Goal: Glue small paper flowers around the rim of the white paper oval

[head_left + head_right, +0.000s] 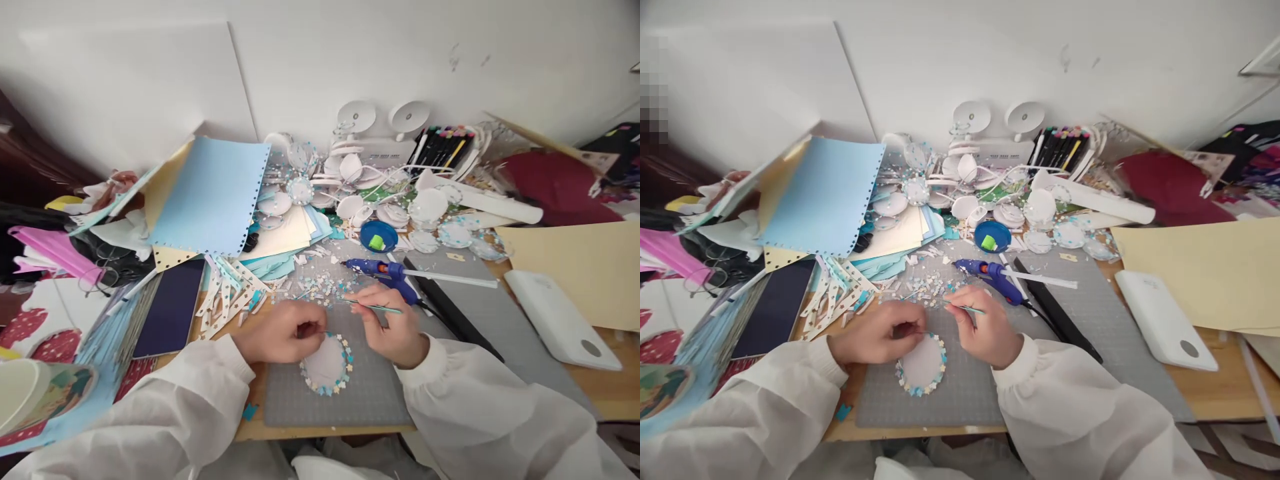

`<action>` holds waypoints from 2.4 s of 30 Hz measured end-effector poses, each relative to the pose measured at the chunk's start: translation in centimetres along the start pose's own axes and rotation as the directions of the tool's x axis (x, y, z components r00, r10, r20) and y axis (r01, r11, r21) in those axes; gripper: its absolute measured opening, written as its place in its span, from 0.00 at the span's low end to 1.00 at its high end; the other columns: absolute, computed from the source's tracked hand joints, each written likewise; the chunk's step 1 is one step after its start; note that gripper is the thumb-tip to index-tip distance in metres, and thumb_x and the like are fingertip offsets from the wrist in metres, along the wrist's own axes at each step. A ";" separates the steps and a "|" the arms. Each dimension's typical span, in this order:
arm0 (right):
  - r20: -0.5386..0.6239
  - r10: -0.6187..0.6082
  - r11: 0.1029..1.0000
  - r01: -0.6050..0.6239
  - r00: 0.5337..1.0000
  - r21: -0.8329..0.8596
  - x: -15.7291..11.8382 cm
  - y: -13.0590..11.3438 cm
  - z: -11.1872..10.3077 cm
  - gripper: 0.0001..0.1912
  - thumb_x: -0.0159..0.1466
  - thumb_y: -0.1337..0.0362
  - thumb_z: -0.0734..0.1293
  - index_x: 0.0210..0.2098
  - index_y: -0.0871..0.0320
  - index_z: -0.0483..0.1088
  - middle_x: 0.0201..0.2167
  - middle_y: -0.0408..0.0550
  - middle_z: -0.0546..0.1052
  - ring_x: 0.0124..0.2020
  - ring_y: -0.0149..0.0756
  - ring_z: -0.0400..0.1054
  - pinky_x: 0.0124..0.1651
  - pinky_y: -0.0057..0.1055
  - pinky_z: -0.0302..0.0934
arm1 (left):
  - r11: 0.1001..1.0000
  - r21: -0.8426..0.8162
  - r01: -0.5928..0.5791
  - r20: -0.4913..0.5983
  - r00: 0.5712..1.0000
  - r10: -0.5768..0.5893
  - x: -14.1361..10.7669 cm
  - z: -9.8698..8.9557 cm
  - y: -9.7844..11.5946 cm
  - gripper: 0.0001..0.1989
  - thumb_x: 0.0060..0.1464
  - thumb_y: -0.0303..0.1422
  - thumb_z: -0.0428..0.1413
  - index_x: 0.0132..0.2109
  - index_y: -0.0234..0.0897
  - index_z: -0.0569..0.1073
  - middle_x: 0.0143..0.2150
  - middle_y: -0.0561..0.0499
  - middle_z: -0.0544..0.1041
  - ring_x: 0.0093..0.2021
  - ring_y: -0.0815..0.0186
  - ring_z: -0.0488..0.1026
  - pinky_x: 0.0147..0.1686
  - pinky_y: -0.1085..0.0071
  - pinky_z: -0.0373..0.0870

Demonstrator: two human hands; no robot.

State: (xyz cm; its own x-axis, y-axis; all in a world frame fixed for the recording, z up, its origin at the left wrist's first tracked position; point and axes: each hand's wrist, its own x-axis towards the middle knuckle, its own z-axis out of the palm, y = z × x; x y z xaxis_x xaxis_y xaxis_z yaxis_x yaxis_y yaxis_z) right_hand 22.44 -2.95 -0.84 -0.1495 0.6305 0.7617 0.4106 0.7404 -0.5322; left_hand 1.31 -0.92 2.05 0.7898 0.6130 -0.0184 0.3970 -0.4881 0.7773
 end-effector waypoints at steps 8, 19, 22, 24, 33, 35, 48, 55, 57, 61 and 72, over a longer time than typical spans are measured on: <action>0.067 0.121 0.987 -0.127 0.990 0.103 -0.5 0.1 0.1 0.11 0.60 0.76 0.63 0.38 0.55 0.63 0.30 0.47 0.78 0.33 0.37 0.76 0.33 0.34 0.71 | 0.990 -0.070 -0.120 -0.040 0.992 0.117 0.0 -0.4 -0.6 0.08 0.56 0.28 0.50 0.28 0.35 0.68 0.23 0.52 0.67 0.24 0.70 0.62 0.27 0.75 0.57; 0.136 0.215 0.972 -0.225 0.967 0.065 -0.7 0.0 0.4 0.11 0.60 0.75 0.64 0.39 0.55 0.64 0.32 0.47 0.78 0.35 0.35 0.76 0.35 0.32 0.71 | 0.983 -0.183 -0.025 -0.061 0.998 0.014 -0.2 -0.4 -0.8 0.08 0.59 0.33 0.50 0.35 0.34 0.71 0.22 0.52 0.68 0.21 0.71 0.62 0.22 0.77 0.57; 0.079 0.245 0.959 -0.254 0.966 0.126 -0.4 -0.1 0.3 0.10 0.61 0.76 0.63 0.38 0.55 0.63 0.26 0.44 0.76 0.34 0.36 0.76 0.34 0.33 0.71 | 0.978 -0.209 -0.009 -0.071 0.997 -0.006 -0.3 -0.3 -1.0 0.09 0.60 0.34 0.50 0.36 0.33 0.71 0.22 0.52 0.68 0.20 0.72 0.61 0.21 0.77 0.57; 0.038 0.276 0.947 -0.278 0.960 0.163 -0.2 -0.3 0.2 0.10 0.62 0.76 0.62 0.37 0.55 0.62 0.24 0.42 0.74 0.34 0.37 0.76 0.32 0.33 0.71 | 0.984 -0.171 -0.046 -0.064 0.997 0.036 -0.2 -0.4 -1.0 0.10 0.60 0.34 0.50 0.34 0.33 0.71 0.22 0.52 0.69 0.21 0.72 0.61 0.23 0.77 0.57; -0.028 0.390 0.832 -0.339 0.921 0.440 0.2 -1.6 0.2 0.09 0.64 0.75 0.61 0.39 0.55 0.62 0.33 0.47 0.76 0.26 0.29 0.73 0.24 0.27 0.68 | 0.951 -0.309 0.016 -0.105 0.993 -0.051 -0.1 0.1 -1.0 0.14 0.63 0.34 0.48 0.32 0.31 0.71 0.20 0.55 0.64 0.21 0.74 0.59 0.22 0.78 0.55; -0.023 0.391 0.820 -0.336 0.920 0.463 0.2 -1.8 0.3 0.08 0.64 0.75 0.62 0.39 0.55 0.62 0.33 0.46 0.77 0.25 0.28 0.72 0.24 0.27 0.68 | 0.907 -0.418 0.052 -0.141 0.983 -0.121 -0.1 0.5 -1.1 0.11 0.60 0.35 0.51 0.39 0.29 0.72 0.19 0.58 0.60 0.19 0.75 0.56 0.19 0.79 0.52; 0.027 0.373 0.806 -0.338 0.928 0.485 0.2 -2.1 0.5 0.06 0.64 0.72 0.63 0.38 0.55 0.62 0.32 0.45 0.75 0.25 0.28 0.72 0.25 0.27 0.68 | 0.839 -0.542 0.034 -0.230 0.955 -0.188 0.1 0.9 -1.9 0.11 0.57 0.35 0.57 0.39 0.28 0.75 0.19 0.58 0.60 0.20 0.75 0.55 0.20 0.78 0.52; -0.024 0.379 0.824 -0.326 0.925 0.464 0.4 -2.0 0.1 0.08 0.64 0.74 0.63 0.39 0.55 0.63 0.32 0.46 0.76 0.26 0.30 0.72 0.24 0.28 0.68 | 0.832 -0.554 0.038 -0.234 0.952 -0.199 0.0 0.7 -1.8 0.10 0.57 0.35 0.56 0.37 0.30 0.75 0.20 0.57 0.61 0.21 0.75 0.55 0.20 0.78 0.51; -0.023 0.375 0.828 -0.324 0.927 0.457 0.4 -2.0 0.2 0.08 0.63 0.74 0.63 0.39 0.55 0.63 0.32 0.45 0.75 0.27 0.31 0.73 0.24 0.27 0.68 | 0.825 -0.564 0.034 -0.234 0.952 -0.199 0.1 0.6 -1.7 0.10 0.58 0.35 0.56 0.38 0.30 0.74 0.19 0.58 0.59 0.20 0.75 0.53 0.20 0.78 0.50; 0.010 0.367 0.845 -0.338 0.930 0.415 0.0 -1.6 0.3 0.09 0.63 0.74 0.62 0.39 0.55 0.62 0.32 0.45 0.73 0.31 0.32 0.73 0.25 0.27 0.69 | 0.790 -0.612 0.044 -0.227 0.947 -0.228 0.1 0.5 -1.4 0.12 0.60 0.37 0.53 0.38 0.30 0.72 0.20 0.58 0.60 0.19 0.76 0.54 0.19 0.78 0.50; 0.144 0.351 0.919 -0.370 0.925 0.135 -1.1 -0.4 0.6 0.07 0.63 0.72 0.63 0.39 0.54 0.63 0.35 0.47 0.76 0.36 0.34 0.73 0.36 0.32 0.70 | 0.769 -0.635 0.070 -0.199 0.947 -0.251 -0.1 0.2 -1.5 0.16 0.64 0.40 0.47 0.40 0.32 0.72 0.18 0.58 0.61 0.19 0.75 0.56 0.21 0.78 0.53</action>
State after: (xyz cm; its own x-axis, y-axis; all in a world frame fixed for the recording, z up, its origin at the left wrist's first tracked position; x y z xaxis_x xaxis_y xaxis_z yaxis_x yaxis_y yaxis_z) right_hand 21.87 -3.85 -1.71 -0.1240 0.8768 0.4646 0.3117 0.4789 -0.8207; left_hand 0.73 -0.34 0.72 0.5554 0.8270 -0.0875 0.0639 0.0625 0.9960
